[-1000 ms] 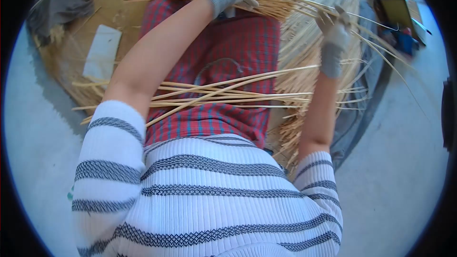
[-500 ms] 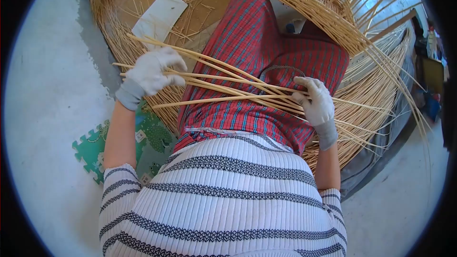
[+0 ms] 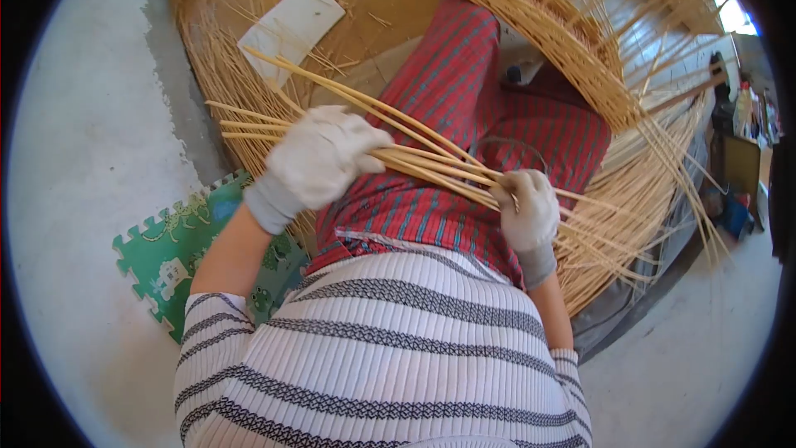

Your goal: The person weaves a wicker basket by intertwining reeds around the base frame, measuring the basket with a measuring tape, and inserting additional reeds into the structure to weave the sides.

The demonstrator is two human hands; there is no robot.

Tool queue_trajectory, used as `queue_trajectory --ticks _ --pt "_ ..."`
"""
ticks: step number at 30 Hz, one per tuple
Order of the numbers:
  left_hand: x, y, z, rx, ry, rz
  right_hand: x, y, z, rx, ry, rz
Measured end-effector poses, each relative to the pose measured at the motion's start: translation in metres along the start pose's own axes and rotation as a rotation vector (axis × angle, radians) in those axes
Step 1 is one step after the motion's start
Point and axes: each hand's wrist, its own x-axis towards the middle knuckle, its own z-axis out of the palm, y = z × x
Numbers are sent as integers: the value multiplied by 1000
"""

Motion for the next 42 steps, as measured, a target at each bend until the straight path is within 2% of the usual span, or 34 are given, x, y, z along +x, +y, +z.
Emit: queue_trajectory --ticks 1,4,6,7,8,10,11,12,14,15,16,17,18,19,20,22,23,24,26,28,31,33,38,40,42 --pt "7 0 2 21 18 -13 4 -10 -4 38 104 24" --pt "32 -14 8 156 92 -132 17 -43 -17 -90 511 -220" --pt "57 -23 9 63 300 -109 17 -46 -17 210 355 -208" --pt "63 -23 7 15 299 -54 24 -41 -25 340 21 -45" --pt "73 -22 11 13 313 -43 28 -14 -8 805 -97 106" --pt "92 -24 29 -7 289 111 52 -12 -22 1193 115 224" --pt "103 -28 30 -119 264 125 63 -17 -32 1028 314 233" --pt "111 -35 28 -125 269 134 67 -8 -36 1019 322 231" --pt "129 -62 13 -320 180 83 75 20 -44 1200 495 0" --pt "140 -81 5 -301 228 95 83 28 -47 1192 516 -1" --pt "146 -95 0 -324 320 35 90 37 -54 1214 645 126" --pt "157 -114 2 -498 345 -32 95 46 -64 1222 787 248" --pt "168 -136 4 -595 326 -225 100 56 -67 1195 831 239" --pt "179 -152 6 -675 303 -425 106 66 -63 1162 853 242" --pt "192 -161 17 -677 295 -396 110 73 -56 1134 867 248" --pt "216 -177 33 -408 499 -321 117 76 -40 1106 912 265" --pt "225 -156 23 -681 389 -430 119 77 -32 1136 927 290" --pt "232 -155 28 -686 390 -421 119 76 -27 1166 936 315" --pt "244 -161 42 -916 237 -489 126 77 -14 1146 966 340" --pt "246 -169 51 -921 194 -534 125 83 1 1160 913 388" --pt "240 -173 62 -994 290 -476 119 93 12 1275 885 376" --pt "238 -170 61 -1018 345 -527 116 96 14 1347 832 306" --pt "239 -176 60 -1029 339 -567 116 87 15 1266 883 240" --pt "237 -174 59 -1018 335 -566 122 85 18 1187 828 381" --pt "239 -172 54 -956 327 -608 121 94 30 1294 826 385"
